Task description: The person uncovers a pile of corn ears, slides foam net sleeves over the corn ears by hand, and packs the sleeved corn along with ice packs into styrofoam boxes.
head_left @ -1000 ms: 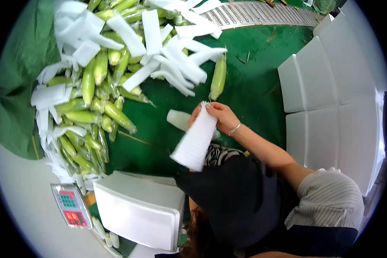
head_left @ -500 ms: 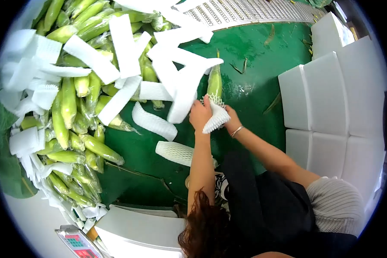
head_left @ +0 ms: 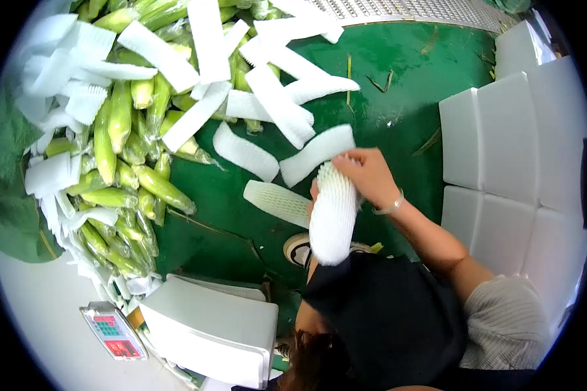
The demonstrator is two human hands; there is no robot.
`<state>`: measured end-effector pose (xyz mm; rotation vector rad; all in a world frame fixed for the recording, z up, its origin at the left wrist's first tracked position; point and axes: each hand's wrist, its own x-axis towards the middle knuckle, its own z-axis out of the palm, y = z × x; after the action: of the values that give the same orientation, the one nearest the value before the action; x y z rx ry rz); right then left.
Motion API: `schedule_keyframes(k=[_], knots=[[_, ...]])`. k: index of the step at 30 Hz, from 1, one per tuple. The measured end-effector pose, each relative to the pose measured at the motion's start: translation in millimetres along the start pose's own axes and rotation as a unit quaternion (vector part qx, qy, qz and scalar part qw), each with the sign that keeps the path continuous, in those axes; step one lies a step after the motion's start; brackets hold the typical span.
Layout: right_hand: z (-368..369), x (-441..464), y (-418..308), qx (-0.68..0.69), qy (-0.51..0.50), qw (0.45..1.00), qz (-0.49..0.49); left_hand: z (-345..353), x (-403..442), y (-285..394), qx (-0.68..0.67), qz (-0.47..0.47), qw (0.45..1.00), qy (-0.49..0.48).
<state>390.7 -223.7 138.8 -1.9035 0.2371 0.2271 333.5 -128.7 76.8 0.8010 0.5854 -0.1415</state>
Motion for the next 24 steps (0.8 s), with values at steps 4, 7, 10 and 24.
schedule_keyframes(k=[4,7,10,24], knots=[[25.8,43.2,81.5,0.133,0.043,0.988,0.067,-13.9,47.1,3.8,0.035,-0.035,0.992,0.119],[39.7,56.6,142.3,0.227,0.072,0.962,0.132,-49.2,84.2,-34.6,0.117,-0.021,0.989,0.089],[37.0,50.4,130.8,0.142,0.075,0.974,0.162,-37.4,86.2,-33.8,0.410,0.294,0.857,0.102],[80.5,43.2,12.0,-0.256,-0.085,0.901,-0.339,-133.1,-41.2,91.1,0.139,0.075,0.955,0.252]])
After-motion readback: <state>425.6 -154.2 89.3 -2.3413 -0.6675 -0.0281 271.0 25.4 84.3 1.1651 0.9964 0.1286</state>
